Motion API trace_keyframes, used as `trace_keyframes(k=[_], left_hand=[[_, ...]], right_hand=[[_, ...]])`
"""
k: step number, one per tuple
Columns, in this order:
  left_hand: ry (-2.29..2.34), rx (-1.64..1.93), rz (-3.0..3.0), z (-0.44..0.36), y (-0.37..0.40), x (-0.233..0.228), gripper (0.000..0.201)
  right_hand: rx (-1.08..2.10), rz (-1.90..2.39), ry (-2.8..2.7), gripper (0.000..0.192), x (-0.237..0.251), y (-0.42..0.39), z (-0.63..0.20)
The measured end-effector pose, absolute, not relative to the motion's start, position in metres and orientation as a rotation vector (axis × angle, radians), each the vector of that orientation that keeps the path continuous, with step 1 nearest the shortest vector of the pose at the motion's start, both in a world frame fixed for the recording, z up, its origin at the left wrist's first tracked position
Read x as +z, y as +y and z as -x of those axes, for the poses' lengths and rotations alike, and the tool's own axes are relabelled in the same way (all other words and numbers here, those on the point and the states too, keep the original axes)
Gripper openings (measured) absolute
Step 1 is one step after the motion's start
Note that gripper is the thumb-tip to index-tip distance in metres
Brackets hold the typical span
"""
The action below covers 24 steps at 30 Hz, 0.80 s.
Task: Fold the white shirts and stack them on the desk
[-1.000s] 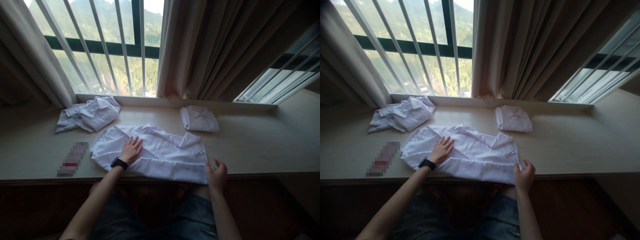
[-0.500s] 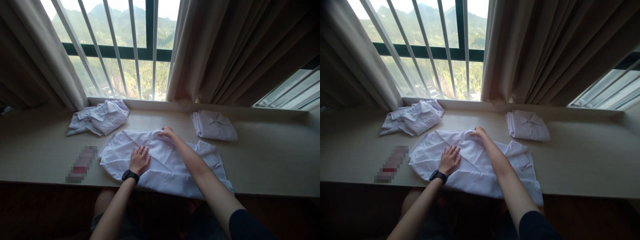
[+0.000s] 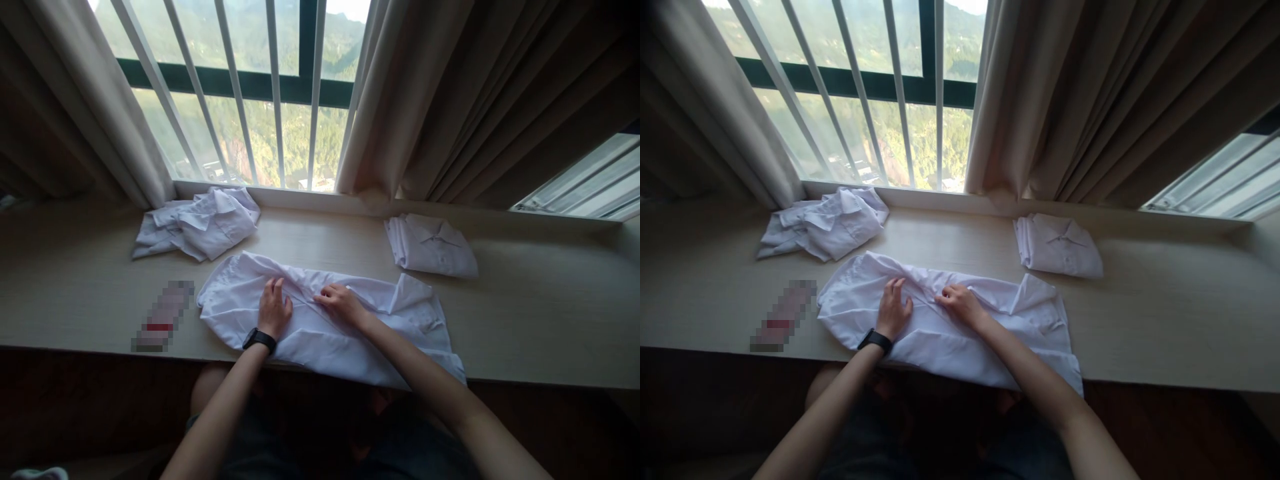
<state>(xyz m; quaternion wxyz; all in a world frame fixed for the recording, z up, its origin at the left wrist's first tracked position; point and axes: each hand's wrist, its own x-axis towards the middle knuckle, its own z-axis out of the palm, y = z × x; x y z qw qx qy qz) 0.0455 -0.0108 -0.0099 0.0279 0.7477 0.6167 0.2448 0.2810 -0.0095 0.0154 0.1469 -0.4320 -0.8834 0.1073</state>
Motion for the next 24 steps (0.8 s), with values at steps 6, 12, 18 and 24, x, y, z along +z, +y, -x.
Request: trace_keyframes(k=[6, 12, 18, 24], left_hand=[[1.531, 0.425, -2.707, -0.041, 0.023, 0.014, 0.062], [1.571, 0.492, -2.670, -0.036, 0.030, -0.007, 0.045], [1.664, 0.663, -2.647, -0.038, 0.024, -0.013, 0.041], [1.714, 0.795, -2.677, -0.040, 0.027, -0.013, 0.035]], right_hand=[[0.291, 1.156, -2.561, 0.050, 0.029, -0.015, -0.308], [0.221, 1.784, -2.448, 0.046, 0.042, -0.006, -0.430], [-0.017, 2.058, -2.589, 0.026, 0.073, -0.014, -0.502], [-0.461, 1.951, -2.333, 0.023, 0.073, -0.112, -0.533]])
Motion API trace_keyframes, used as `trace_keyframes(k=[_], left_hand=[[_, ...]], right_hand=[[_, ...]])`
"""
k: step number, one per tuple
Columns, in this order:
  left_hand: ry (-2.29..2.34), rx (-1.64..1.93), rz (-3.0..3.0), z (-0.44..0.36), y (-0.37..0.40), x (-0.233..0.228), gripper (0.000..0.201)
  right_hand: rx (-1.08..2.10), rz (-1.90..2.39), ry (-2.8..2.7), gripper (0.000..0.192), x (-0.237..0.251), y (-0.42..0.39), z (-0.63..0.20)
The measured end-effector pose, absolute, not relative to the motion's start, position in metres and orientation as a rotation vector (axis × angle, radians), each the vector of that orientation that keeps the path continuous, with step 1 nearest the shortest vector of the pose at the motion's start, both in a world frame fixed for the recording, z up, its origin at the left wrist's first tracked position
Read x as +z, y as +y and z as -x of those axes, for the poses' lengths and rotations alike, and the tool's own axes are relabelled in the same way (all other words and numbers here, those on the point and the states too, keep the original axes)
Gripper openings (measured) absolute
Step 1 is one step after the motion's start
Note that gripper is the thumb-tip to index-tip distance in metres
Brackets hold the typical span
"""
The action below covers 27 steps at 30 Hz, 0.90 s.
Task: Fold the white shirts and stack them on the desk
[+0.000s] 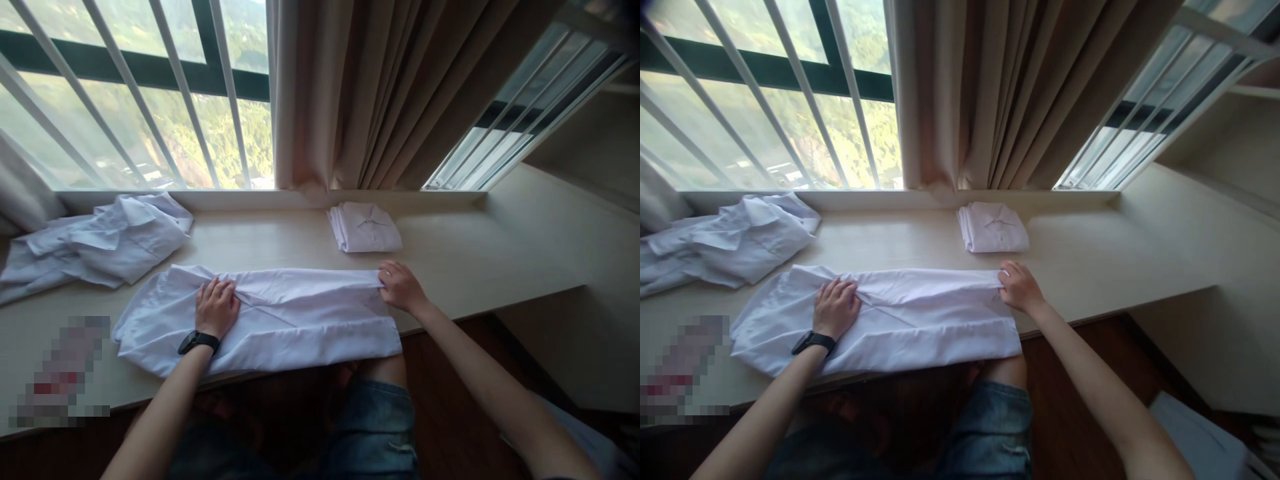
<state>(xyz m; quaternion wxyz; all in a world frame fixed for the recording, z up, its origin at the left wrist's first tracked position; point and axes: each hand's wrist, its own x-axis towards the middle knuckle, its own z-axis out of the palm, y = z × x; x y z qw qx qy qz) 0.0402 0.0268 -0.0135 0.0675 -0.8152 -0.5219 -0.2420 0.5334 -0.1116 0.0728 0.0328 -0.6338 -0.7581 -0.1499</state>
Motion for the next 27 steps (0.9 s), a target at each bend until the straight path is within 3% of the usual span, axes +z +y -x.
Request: trace_keyframes(k=[3, 6, 15, 19, 22, 27], left_hand=[[-1.657, -0.714, 2.440, -0.041, 0.027, -0.015, 0.036], [-1.727, -0.667, 2.414, -0.040, 0.027, -0.015, 0.043], [-1.726, -0.652, 2.429, -0.052, 0.006, 0.021, 0.036], [-1.863, -0.439, 2.736, -0.062, -0.038, 0.045, 0.042], [-1.913, -0.293, 2.921, -0.057, -0.064, 0.049, 0.045], [-1.792, -0.393, 3.287, -0.036, -0.078, 0.045, 0.035]], right_hand=[[-0.303, 2.071, -2.316, 0.013, 0.044, -0.160, -0.544], [-0.114, 2.131, -2.253, 0.015, 0.022, -0.178, -0.548], [0.025, 2.225, -1.509, 0.025, 0.027, -0.193, -0.515], [0.293, 2.239, -1.497, 0.039, 0.010, -0.211, -0.507], [0.387, 2.222, -1.471, 0.035, 0.002, -0.218, -0.508], [0.578, 1.979, -1.491, 0.035, 0.010, -0.234, -0.520]])
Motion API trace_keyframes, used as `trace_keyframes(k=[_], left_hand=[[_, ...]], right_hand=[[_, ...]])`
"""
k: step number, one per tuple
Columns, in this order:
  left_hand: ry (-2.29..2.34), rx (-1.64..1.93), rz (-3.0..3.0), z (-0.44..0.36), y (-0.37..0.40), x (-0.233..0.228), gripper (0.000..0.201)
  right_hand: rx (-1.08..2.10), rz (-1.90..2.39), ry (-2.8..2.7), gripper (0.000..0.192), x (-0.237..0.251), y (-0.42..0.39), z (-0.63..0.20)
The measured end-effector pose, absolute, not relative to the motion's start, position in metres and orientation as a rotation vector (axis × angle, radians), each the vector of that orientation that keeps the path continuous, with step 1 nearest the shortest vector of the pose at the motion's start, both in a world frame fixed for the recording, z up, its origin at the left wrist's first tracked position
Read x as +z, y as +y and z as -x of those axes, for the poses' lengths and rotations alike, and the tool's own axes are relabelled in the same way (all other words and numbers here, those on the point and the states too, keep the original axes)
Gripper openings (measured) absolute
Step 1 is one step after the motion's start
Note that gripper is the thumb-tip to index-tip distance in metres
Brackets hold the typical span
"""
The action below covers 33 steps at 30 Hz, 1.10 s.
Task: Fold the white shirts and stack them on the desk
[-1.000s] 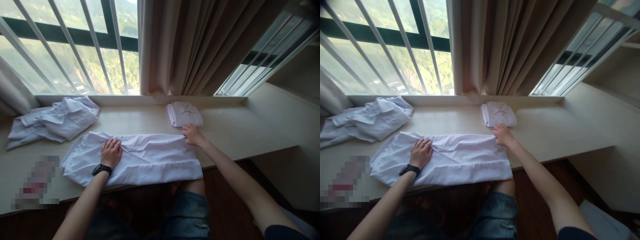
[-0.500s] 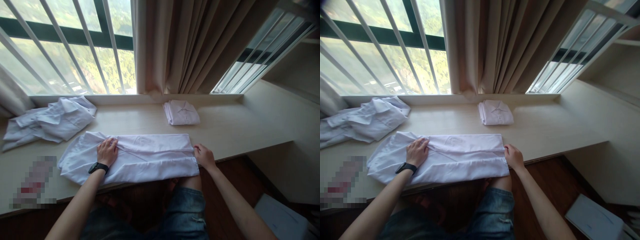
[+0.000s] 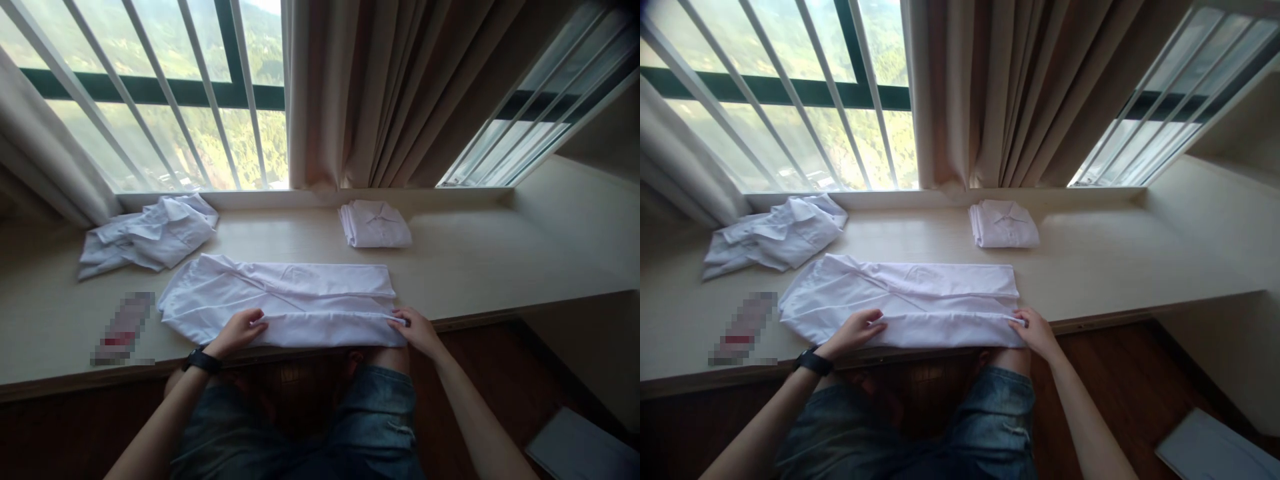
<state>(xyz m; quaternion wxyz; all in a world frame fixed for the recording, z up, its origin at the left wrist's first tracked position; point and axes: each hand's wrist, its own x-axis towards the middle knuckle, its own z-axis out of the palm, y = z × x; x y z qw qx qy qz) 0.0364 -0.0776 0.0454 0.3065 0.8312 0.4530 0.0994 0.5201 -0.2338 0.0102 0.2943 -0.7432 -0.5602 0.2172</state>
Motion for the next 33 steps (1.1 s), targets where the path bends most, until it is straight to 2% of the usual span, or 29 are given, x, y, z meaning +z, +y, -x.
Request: trace_keyframes(k=[3, 5, 8, 11, 14, 18, 23, 26, 33], left_hand=[[1.170, 0.423, -2.139, -0.034, -0.073, 0.051, 0.035], [1.195, 0.507, -2.155, -0.041, -0.063, 0.056, 0.035], [1.256, 0.540, -2.197, -0.060, -0.040, 0.057, 0.032], [1.414, 0.402, -2.314, -0.076, -0.026, 0.047, 0.031], [1.585, 0.272, -2.475, -0.076, -0.030, 0.034, 0.038], [1.711, 0.362, -2.601, -0.049, -0.044, 0.024, 0.049], [1.786, 0.286, -2.547, -0.009, -0.050, 0.013, 0.049], [1.821, 0.290, -2.485, -0.002, -0.051, 0.007, 0.049], [1.934, 0.452, -2.394, -0.026, -0.081, 0.000, 0.046]], right_hand=[[0.747, 1.896, -1.344, 0.045, 0.021, -0.243, -0.535], [0.744, 1.880, -1.244, 0.050, 0.025, -0.241, -0.545], [0.669, 1.852, -1.148, 0.055, 0.020, -0.222, -0.554], [0.579, 1.951, -1.088, 0.057, 0.002, -0.198, -0.551], [0.471, 2.133, -1.041, 0.060, -0.018, -0.188, -0.539], [0.258, 2.290, -1.010, 0.073, -0.029, -0.191, -0.513], [-0.078, 2.337, -1.260, 0.058, -0.025, -0.187, -0.483], [-0.140, 2.375, -1.458, 0.045, -0.027, -0.181, -0.478], [-0.294, 2.312, -1.519, 0.035, -0.042, -0.162, -0.520]])
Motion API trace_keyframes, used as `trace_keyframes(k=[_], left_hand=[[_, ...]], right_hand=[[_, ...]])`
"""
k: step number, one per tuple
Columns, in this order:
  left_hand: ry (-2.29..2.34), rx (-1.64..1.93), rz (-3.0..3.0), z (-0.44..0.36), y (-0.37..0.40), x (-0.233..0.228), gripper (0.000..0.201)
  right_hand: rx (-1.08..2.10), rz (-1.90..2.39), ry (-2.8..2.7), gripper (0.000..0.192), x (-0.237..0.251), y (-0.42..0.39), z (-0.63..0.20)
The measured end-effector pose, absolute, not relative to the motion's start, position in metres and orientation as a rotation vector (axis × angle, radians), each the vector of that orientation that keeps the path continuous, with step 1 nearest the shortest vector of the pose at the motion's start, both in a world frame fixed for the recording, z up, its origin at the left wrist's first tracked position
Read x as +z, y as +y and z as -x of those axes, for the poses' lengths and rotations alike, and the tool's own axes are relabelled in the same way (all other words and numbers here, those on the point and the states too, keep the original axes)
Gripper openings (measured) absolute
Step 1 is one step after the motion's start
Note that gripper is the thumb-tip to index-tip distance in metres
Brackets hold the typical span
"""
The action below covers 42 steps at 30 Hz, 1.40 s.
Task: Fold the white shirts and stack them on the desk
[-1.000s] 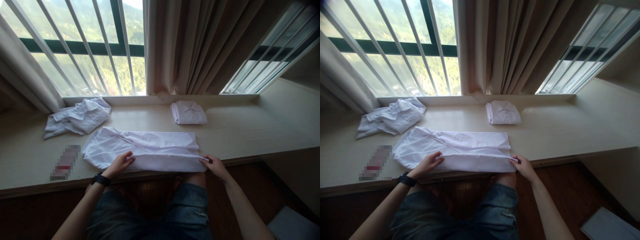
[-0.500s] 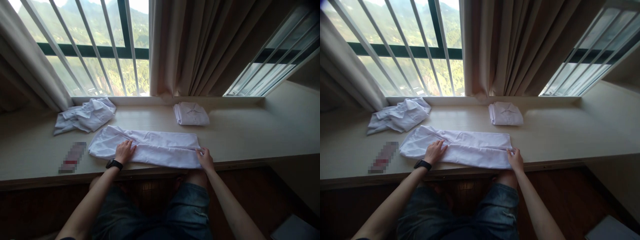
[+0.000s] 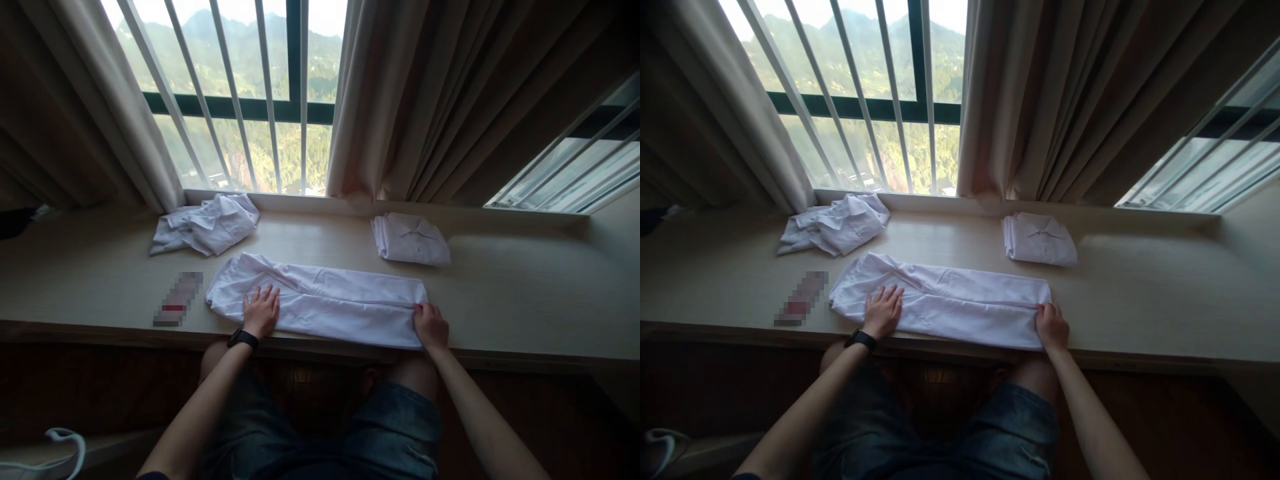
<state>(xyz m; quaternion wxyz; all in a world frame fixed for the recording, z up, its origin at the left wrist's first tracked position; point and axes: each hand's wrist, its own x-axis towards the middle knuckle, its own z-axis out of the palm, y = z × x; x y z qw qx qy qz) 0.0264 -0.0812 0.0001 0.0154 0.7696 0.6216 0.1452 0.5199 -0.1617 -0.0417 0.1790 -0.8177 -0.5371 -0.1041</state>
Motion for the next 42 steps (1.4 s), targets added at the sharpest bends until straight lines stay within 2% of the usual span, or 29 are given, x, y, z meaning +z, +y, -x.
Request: trace_keyframes(k=[4, 8, 11, 16, 20, 21, 24, 32, 37, 40, 42], left_hand=[[1.930, 0.507, -2.399, -0.042, -0.101, 0.002, 0.046], [1.984, 0.659, -2.344, -0.035, -0.075, 0.014, 0.050], [1.914, 0.693, -2.449, -0.016, -0.028, 0.024, 0.052], [1.783, 0.426, -2.507, 0.009, 0.039, 0.030, 0.047], [1.762, 0.288, -2.466, 0.020, 0.061, 0.030, 0.032], [1.777, 0.307, -2.451, 0.022, 0.063, 0.030, 0.029], [1.809, 0.432, -2.378, 0.029, 0.070, 0.027, 0.029], [1.969, 0.375, -2.039, 0.039, 0.094, 0.019, 0.020], [1.977, 0.581, -2.137, 0.034, 0.079, 0.038, 0.024], [1.664, 0.695, -2.494, 0.019, 0.042, 0.043, 0.041], [1.402, 0.540, -2.677, 0.008, 0.016, 0.037, 0.055]], right_hand=[[-0.336, 2.420, -1.506, 0.038, -0.040, -0.149, -0.551], [-0.443, 2.431, -1.504, 0.034, -0.027, -0.143, -0.552], [-0.502, 2.216, -1.481, 0.029, -0.011, -0.137, -0.509], [-0.088, 1.675, -1.788, 0.024, 0.006, -0.105, -0.356], [0.052, 1.617, -1.860, 0.037, -0.001, -0.075, -0.261], [0.062, 1.635, -1.852, 0.036, -0.005, -0.071, -0.250], [0.084, 1.615, -1.814, 0.015, -0.018, -0.066, -0.240], [0.122, 1.518, -1.889, 0.018, -0.020, -0.073, -0.244], [0.164, 1.498, -1.922, 0.017, -0.017, -0.072, -0.241], [0.159, 1.467, -1.889, 0.016, -0.017, -0.072, -0.241], [0.161, 1.436, -1.873, 0.016, -0.016, -0.072, -0.242]])
